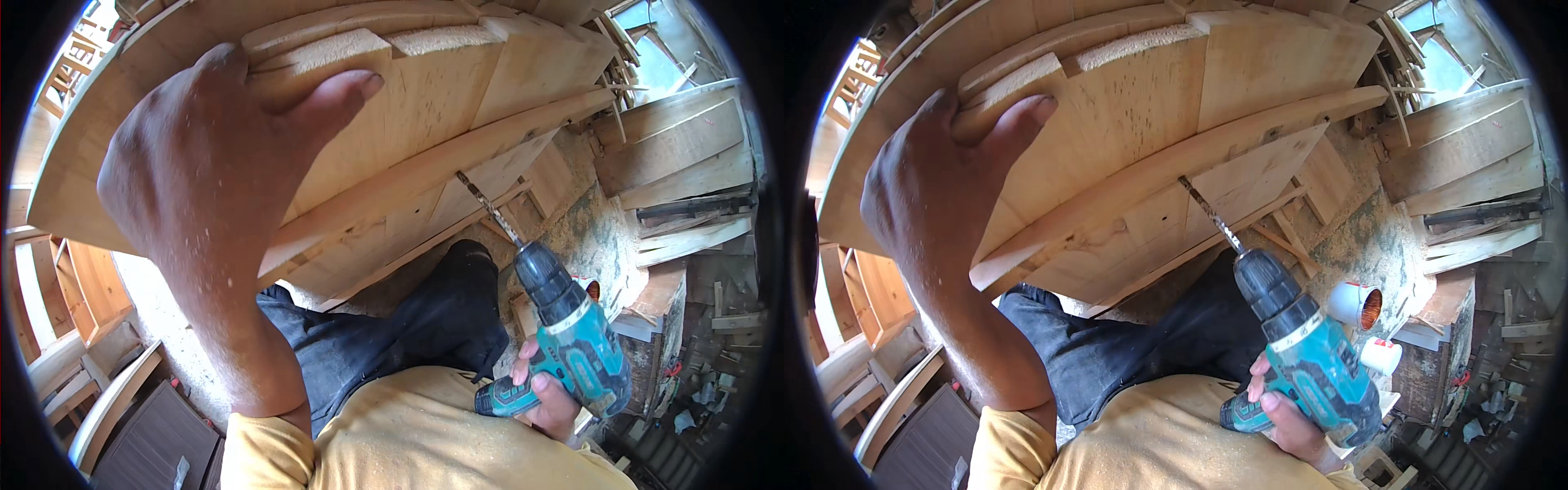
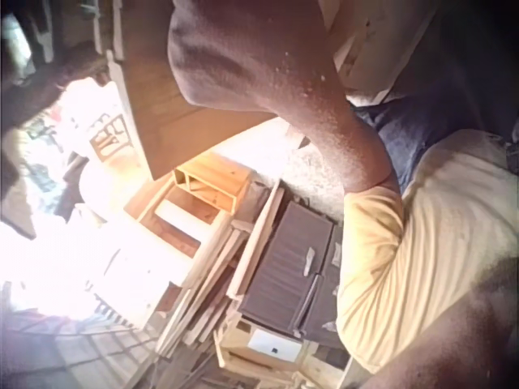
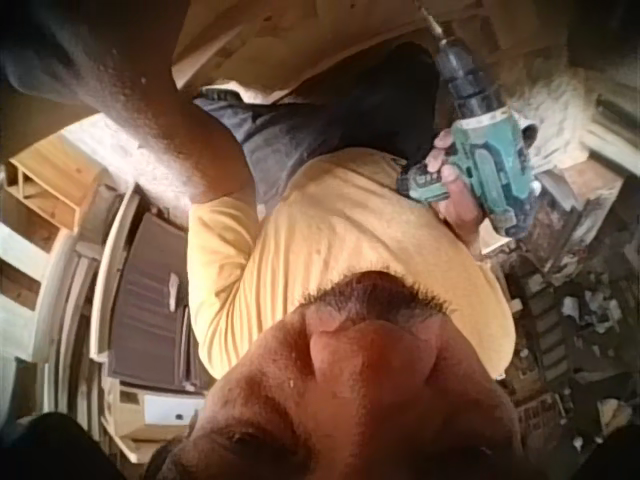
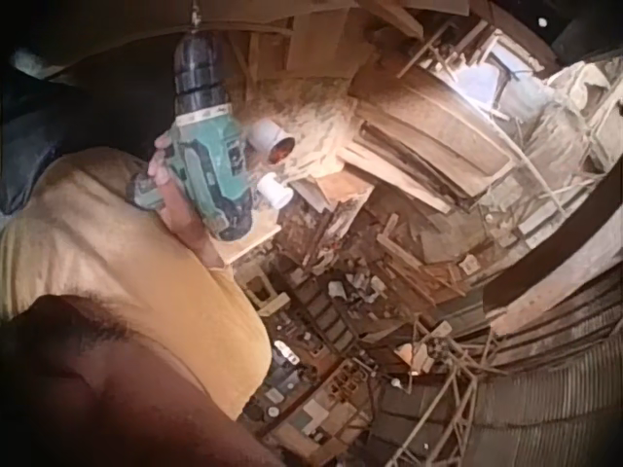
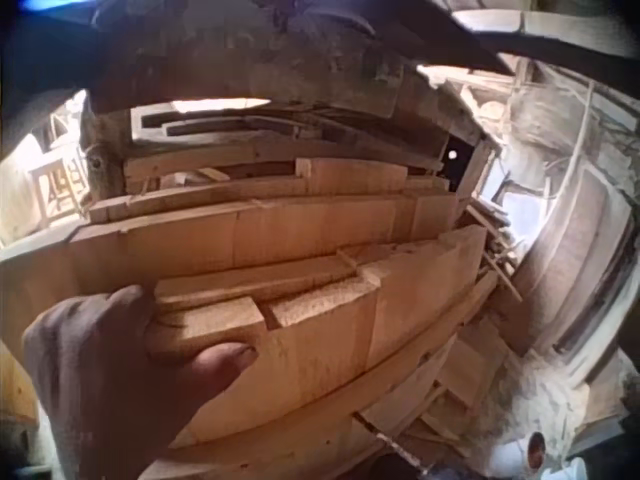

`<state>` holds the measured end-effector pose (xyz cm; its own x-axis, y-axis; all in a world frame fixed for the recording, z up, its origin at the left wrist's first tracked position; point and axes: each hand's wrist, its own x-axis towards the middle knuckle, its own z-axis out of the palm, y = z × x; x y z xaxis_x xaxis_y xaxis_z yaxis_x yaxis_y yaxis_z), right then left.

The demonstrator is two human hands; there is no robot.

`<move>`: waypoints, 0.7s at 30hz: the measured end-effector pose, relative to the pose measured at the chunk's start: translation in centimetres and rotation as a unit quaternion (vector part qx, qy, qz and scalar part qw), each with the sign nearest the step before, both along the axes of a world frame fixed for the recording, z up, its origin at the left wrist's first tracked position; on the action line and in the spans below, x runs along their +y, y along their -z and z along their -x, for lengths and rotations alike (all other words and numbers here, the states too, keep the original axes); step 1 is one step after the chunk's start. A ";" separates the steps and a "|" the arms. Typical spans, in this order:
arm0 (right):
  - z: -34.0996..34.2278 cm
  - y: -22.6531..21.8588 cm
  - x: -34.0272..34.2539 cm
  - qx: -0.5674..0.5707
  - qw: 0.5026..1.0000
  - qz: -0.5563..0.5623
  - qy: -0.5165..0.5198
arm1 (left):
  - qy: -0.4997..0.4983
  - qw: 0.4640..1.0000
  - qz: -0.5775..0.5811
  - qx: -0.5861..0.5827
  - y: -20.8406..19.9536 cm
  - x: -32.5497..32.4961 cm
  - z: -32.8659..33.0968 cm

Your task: Drilling holes and assembling a circular wooden panel with support beams in a woodworking shop.

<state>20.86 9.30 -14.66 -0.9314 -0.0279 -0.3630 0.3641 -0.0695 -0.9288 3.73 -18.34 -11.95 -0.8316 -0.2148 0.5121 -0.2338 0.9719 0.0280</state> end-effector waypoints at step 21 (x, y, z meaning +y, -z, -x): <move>-1.3 0.6 -0.7 -0.024 0.996 -0.019 0.083 | -0.017 0.998 0.042 0.033 0.5 -0.3 -0.1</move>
